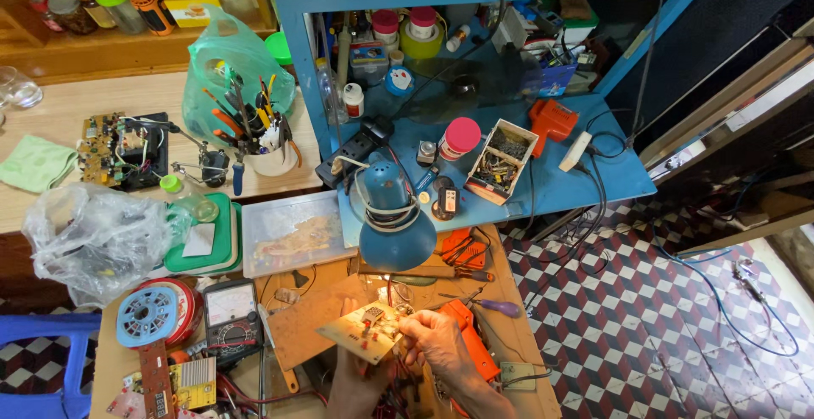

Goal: The person inspects a circuit board, uses a heat gun to apply heat to specific areas, and tests the board with a multimeter. They flip the board over to check both sides and use a magnifying glass for closer inspection.

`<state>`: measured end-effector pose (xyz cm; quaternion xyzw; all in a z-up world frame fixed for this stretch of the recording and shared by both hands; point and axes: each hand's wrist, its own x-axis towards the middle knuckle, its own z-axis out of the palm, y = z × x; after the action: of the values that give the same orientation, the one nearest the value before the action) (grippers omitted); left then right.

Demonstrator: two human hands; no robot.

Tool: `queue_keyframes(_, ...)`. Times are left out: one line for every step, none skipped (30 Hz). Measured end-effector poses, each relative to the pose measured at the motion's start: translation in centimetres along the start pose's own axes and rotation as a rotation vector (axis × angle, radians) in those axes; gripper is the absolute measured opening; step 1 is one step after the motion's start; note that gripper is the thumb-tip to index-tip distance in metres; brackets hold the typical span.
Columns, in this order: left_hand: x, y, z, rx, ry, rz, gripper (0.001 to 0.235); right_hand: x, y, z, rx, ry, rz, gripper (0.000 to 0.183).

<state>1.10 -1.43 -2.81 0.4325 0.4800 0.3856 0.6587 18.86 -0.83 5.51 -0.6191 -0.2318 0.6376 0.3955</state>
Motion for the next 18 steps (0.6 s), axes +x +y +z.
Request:
queue_keyframes(-0.4,1.2,0.2,0.098,-0.007,0.035,0.095,-0.2,0.1,0.0,-0.023,-0.012,0.020,0.022)
queue_keyframes(-0.3,2.7,0.6,0.196,-0.014,0.077,0.099,-0.3,-0.1,0.1,-0.013,-0.037,0.016,0.022)
queue_keyframes(-0.4,4.2,0.9,0.294,-0.022,0.120,0.104,-0.6,-0.1,0.2,-0.003,-0.062,0.013,0.023)
queue_keyframes(-0.6,5.7,1.3,0.328,0.004,0.185,0.107,-0.8,-0.2,0.4,0.006,-0.092,0.011,0.023)
queue_keyframes(-0.9,7.0,1.6,0.363,0.031,0.251,0.110,-1.0,-0.4,0.5,-0.023,-0.072,0.002,0.023)
queue_keyframes(-1.2,8.1,1.7,0.399,0.059,0.313,0.113,-1.4,-0.4,0.4,-0.051,-0.054,-0.003,0.022)
queue_keyframes(-1.3,9.1,1.8,0.363,0.051,0.208,0.115,-1.5,-0.6,0.3,-0.080,-0.036,-0.008,0.022)
queue_keyframes(-1.4,9.9,1.7,0.327,0.048,0.101,0.117,-1.6,-0.7,0.3,-0.060,-0.041,0.005,0.021)
queue_keyframes(-1.6,10.3,1.6,0.289,0.046,-0.006,0.119,-1.6,-0.8,0.2,-0.040,-0.045,0.017,0.021)
queue_keyframes(-1.9,10.5,1.5,0.352,0.065,-0.010,0.109,-1.6,-0.8,0.2,-0.022,-0.052,0.031,0.021)
queue_keyframes(-2.0,10.6,1.3,0.415,0.085,-0.016,0.099,-1.6,-0.7,0.1,-0.055,-0.064,0.005,0.021)
queue_keyframes(-2.3,10.5,1.2,0.478,0.100,-0.024,0.089,-1.6,-0.5,0.1,-0.087,-0.072,-0.020,0.021)
queue_keyframes(-2.6,10.2,1.1,0.433,0.111,0.020,0.089,-1.6,-0.2,0.2,-0.119,-0.080,-0.046,0.021)
queue_keyframes(-2.8,10.0,1.0,0.388,0.119,0.069,0.090,-1.6,0.1,0.4,-0.123,-0.077,-0.049,0.021)
queue_keyframes(-2.9,9.7,0.9,0.343,0.127,0.118,0.090,-1.6,0.5,0.6,-0.127,-0.073,-0.051,0.021)
queue_keyframes(-2.9,9.5,0.9,0.324,0.129,0.111,0.090,-1.6,0.8,0.6,-0.131,-0.065,-0.057,0.021)
queue_keyframes(-3.0,9.4,1.0,0.304,0.131,0.105,0.091,-1.5,1.0,0.6,-0.135,-0.061,-0.082,0.021)
queue_keyframes(-3.3,9.3,1.0,0.286,0.141,0.098,0.091,-1.5,1.2,0.8,-0.140,-0.064,-0.104,0.022)
